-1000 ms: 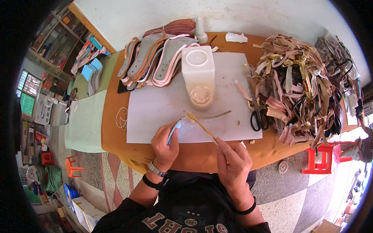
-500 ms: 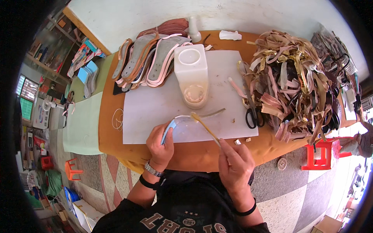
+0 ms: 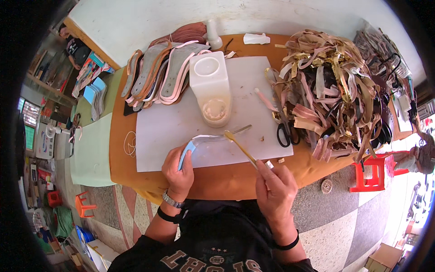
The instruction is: Applying glue to shoe components and assembling them to form soles.
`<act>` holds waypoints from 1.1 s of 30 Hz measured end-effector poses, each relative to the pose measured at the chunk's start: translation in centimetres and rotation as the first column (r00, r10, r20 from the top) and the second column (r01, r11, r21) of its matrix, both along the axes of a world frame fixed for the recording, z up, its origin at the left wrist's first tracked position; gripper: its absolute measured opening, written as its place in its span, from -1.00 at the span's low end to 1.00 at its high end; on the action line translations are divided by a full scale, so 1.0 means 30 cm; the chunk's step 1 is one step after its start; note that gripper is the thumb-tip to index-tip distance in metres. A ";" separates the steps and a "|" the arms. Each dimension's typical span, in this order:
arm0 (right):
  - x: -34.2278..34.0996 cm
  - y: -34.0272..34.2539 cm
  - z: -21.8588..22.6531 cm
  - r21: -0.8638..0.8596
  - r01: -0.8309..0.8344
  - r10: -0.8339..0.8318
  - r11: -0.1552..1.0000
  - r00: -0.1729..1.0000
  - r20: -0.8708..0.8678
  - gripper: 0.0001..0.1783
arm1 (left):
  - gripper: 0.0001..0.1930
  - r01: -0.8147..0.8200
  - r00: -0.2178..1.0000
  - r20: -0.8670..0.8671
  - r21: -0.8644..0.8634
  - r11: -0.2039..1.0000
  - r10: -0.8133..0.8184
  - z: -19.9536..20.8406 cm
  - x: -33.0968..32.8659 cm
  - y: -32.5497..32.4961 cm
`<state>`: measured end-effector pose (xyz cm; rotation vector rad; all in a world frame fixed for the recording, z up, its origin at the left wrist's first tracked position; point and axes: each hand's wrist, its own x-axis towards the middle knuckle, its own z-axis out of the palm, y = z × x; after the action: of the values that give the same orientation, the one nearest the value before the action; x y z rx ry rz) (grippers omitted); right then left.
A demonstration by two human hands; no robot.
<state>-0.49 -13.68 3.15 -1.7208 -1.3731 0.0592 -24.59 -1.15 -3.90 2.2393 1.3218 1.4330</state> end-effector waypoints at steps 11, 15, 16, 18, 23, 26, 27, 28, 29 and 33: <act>0.065 0.025 -0.029 0.039 0.130 -0.130 0.991 0.991 0.005 -0.69 | -0.82 -0.013 1.000 -0.027 -0.012 1.000 0.013 -0.005 -0.004 -0.002; 0.048 0.021 -0.033 0.047 0.033 -0.033 0.998 0.999 -0.007 -0.70 | -0.83 -0.016 0.999 -0.045 -0.011 1.000 0.016 0.007 -0.004 -0.004; 0.055 0.021 -0.046 0.041 0.089 -0.089 0.995 0.996 -0.006 -0.70 | -0.83 -0.016 0.999 -0.037 -0.011 1.000 0.015 0.008 -0.003 -0.004; 0.061 0.021 -0.049 0.038 0.139 -0.139 0.990 0.990 -0.008 -0.71 | -0.83 -0.020 0.999 -0.034 -0.008 1.000 0.020 0.009 0.001 -0.003; -0.003 0.048 0.019 0.061 -0.002 0.006 0.998 0.998 -0.063 -0.70 | -0.84 -0.010 1.000 -0.017 0.006 1.000 0.011 0.004 0.003 -0.001; -0.073 0.078 0.030 0.101 -0.153 0.160 0.983 0.985 -0.071 -0.69 | -0.83 -0.005 1.000 0.006 -0.011 1.000 0.005 0.005 0.003 -0.003; -0.093 0.087 0.024 0.120 -0.178 0.187 0.977 0.980 -0.063 -0.69 | -0.84 0.000 1.000 0.010 -0.007 1.000 0.000 0.005 0.004 -0.002; -0.112 0.095 0.017 0.137 -0.205 0.214 0.969 0.975 -0.056 -0.68 | -0.84 0.003 1.000 0.014 -0.004 1.000 -0.003 0.003 0.003 -0.002; -0.126 0.096 0.017 0.117 -0.197 0.205 0.974 0.977 -0.064 -0.70 | -0.84 0.000 1.000 0.013 -0.003 1.000 0.000 0.003 0.003 -0.003; -0.131 0.099 0.014 0.095 -0.202 0.203 0.975 0.979 0.001 -0.70 | -0.84 0.003 1.000 0.027 -0.010 1.000 -0.002 0.005 -0.001 -0.001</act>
<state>-4.43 -10.70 3.58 -1.4961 -1.5174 0.1138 -24.63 -1.19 -3.74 2.2061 1.3146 1.4475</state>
